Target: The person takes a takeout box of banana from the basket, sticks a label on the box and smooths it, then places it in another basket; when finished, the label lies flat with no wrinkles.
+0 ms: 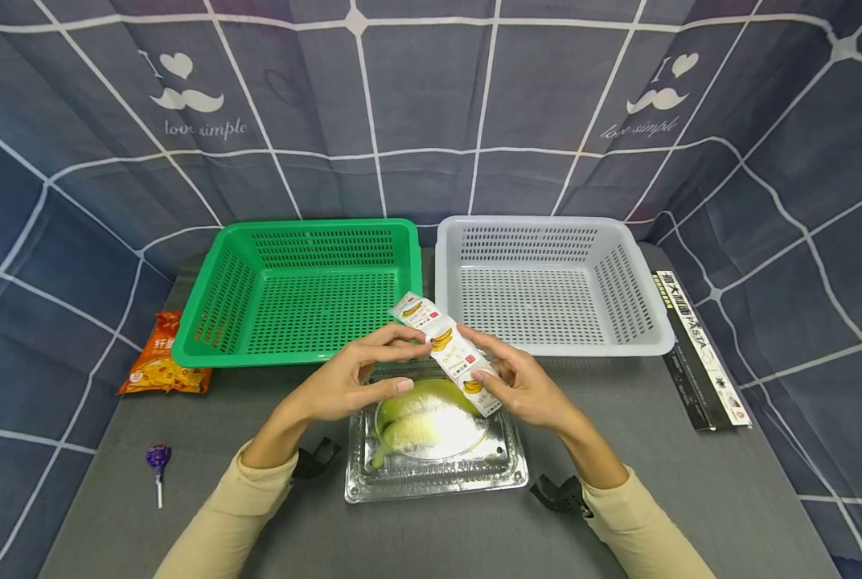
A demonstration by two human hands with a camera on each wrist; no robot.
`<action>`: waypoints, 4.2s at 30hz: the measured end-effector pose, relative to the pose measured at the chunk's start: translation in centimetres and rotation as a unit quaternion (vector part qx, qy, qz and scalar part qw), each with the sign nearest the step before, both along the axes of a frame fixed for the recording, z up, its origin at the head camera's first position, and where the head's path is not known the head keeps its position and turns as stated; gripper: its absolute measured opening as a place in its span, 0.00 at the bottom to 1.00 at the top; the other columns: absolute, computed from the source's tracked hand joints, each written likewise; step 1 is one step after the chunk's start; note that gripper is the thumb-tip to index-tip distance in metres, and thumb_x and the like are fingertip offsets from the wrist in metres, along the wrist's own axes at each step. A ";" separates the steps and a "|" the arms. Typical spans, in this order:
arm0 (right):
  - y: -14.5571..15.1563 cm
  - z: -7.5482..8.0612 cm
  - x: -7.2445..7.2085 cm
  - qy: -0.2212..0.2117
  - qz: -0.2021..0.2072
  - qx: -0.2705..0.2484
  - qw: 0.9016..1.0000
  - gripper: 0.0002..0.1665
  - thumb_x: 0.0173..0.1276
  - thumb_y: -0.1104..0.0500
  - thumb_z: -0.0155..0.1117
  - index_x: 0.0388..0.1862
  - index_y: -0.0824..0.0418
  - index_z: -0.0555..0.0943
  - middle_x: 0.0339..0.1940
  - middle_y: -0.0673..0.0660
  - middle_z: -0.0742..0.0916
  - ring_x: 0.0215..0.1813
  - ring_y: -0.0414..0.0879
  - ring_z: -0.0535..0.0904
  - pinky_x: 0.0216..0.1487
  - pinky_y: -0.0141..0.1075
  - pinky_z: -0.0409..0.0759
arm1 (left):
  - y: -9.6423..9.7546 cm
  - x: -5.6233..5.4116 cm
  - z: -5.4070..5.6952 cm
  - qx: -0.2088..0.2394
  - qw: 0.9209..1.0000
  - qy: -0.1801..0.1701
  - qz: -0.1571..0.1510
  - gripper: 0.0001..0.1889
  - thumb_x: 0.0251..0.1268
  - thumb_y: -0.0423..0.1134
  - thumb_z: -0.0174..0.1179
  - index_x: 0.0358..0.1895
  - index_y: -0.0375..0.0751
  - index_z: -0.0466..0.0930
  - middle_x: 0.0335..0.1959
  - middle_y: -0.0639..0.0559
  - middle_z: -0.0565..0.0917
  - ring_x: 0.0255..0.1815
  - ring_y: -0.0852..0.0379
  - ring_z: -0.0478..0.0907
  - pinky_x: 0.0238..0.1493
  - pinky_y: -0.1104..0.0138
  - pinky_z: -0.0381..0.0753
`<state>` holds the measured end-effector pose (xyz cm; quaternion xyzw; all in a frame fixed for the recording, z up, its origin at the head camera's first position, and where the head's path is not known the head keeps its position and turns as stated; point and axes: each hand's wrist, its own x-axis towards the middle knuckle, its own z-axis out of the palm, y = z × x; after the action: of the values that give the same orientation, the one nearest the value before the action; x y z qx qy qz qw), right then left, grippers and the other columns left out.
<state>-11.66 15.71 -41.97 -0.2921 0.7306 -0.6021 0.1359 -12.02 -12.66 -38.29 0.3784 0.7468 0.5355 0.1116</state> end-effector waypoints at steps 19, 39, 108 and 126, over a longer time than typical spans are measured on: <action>-0.1 -0.4 0.2 0.034 -0.020 -0.043 0.998 0.38 0.69 0.74 0.57 0.76 0.66 0.59 0.74 0.69 0.67 0.45 0.42 0.87 0.40 0.35 0.84 | -0.3 0.1 0.5 0.028 0.999 0.017 -0.002 0.19 0.66 0.27 0.60 0.60 0.33 0.79 0.60 0.47 0.74 0.60 0.54 0.69 0.59 0.61 0.74; 1.0 -0.1 -1.0 0.038 -0.031 -0.115 0.992 0.48 0.61 0.81 0.60 0.78 0.68 0.54 0.80 0.65 0.56 0.46 0.41 0.87 0.22 0.28 0.75 | -2.4 -0.1 -2.5 -0.059 0.973 -0.148 -0.166 0.18 0.71 0.34 0.58 0.61 0.33 0.78 0.58 0.42 0.73 0.54 0.45 0.79 0.58 0.57 0.78; 1.7 -0.2 0.0 0.012 0.015 -0.065 0.998 0.41 0.63 0.75 0.64 0.74 0.66 0.63 0.63 0.67 0.78 0.31 0.56 0.87 0.25 0.35 0.81 | -0.7 1.2 -0.2 -0.089 0.978 0.180 0.058 0.12 0.61 0.38 0.67 0.46 0.58 0.87 0.57 0.50 0.75 0.61 0.51 0.64 0.58 0.45 0.48; 2.3 0.3 0.3 -0.006 0.070 -0.054 0.996 0.34 0.61 0.75 0.66 0.66 0.71 0.69 0.63 0.69 0.74 0.27 0.57 0.85 0.25 0.45 0.83 | -0.4 -3.7 -0.3 -0.075 0.990 0.080 -0.083 0.11 0.66 0.37 0.62 0.49 0.51 0.87 0.72 0.43 0.67 0.77 0.41 0.51 0.71 0.38 0.44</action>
<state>-11.39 18.01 -41.67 -0.3458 0.6738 -0.6314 0.1665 -15.72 -13.05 -38.55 0.4716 0.7574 0.4343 0.1235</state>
